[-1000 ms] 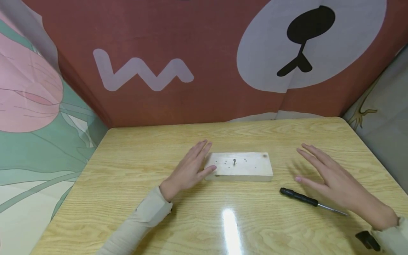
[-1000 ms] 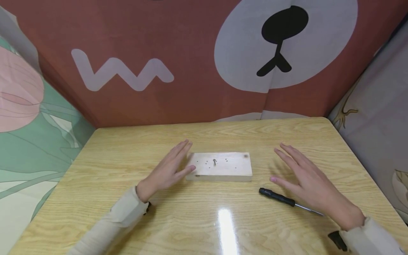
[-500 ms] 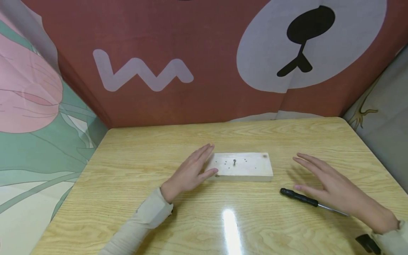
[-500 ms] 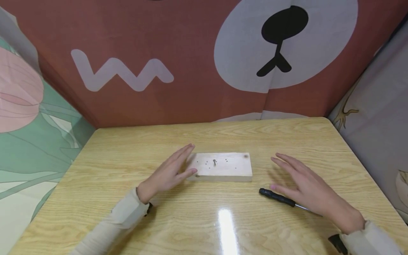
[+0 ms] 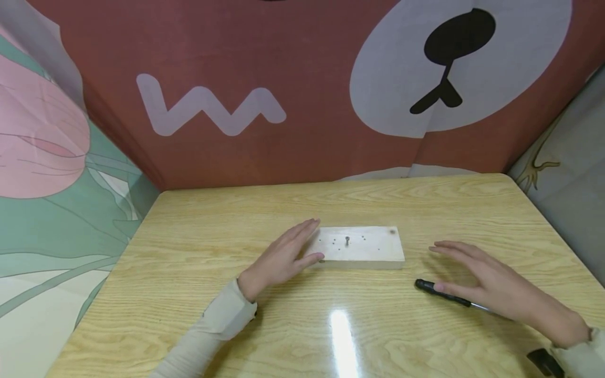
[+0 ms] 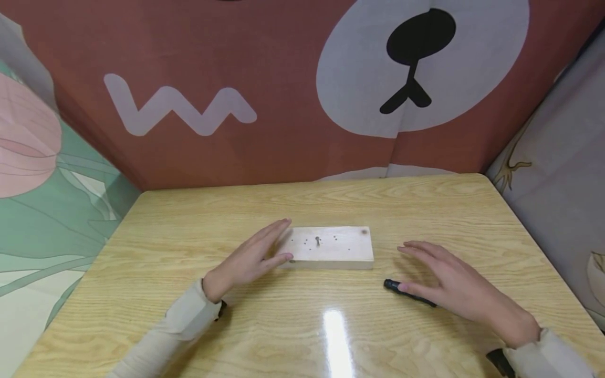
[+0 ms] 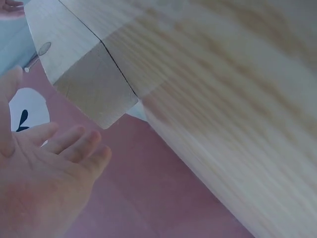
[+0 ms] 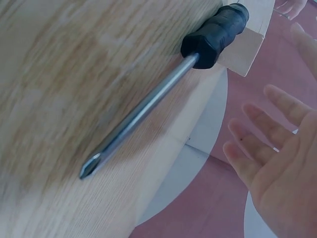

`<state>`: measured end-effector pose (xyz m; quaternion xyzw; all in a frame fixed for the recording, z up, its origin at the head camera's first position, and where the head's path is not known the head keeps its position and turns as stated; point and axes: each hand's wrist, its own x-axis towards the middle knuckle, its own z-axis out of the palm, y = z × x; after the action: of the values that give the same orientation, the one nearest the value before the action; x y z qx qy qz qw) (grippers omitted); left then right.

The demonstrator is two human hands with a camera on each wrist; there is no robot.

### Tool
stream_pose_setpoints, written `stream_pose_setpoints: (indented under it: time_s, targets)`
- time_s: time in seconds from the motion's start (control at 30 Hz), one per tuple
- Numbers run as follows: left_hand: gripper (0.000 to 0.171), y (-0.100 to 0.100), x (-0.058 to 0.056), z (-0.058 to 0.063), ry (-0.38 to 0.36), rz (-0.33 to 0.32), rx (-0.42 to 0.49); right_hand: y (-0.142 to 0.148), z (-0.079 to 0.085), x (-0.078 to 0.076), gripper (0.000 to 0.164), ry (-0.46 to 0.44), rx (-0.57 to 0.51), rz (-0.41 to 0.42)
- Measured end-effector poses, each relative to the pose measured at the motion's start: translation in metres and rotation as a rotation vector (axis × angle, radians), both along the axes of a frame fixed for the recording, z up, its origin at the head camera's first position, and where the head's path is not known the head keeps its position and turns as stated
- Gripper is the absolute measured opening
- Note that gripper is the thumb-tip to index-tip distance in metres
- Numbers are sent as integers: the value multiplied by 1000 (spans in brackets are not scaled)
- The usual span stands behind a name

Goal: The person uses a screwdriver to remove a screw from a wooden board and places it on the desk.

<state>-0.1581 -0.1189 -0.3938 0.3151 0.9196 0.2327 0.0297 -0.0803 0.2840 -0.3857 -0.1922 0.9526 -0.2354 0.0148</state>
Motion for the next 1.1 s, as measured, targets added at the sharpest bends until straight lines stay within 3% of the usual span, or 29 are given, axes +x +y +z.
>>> stream_pose_setpoints:
  time_s: [0.37,0.7,1.1]
  targets:
    - [75,-1,1,1,-54,12,8,1,-3,-1,52,-15,30,50]
    - [69,-4,0,1,-108,8,10,2,-8,-4,50,-19,70,98]
    - [61,-5,1,1,-119,-7,-11,3,-11,-6,47,-59,87,145]
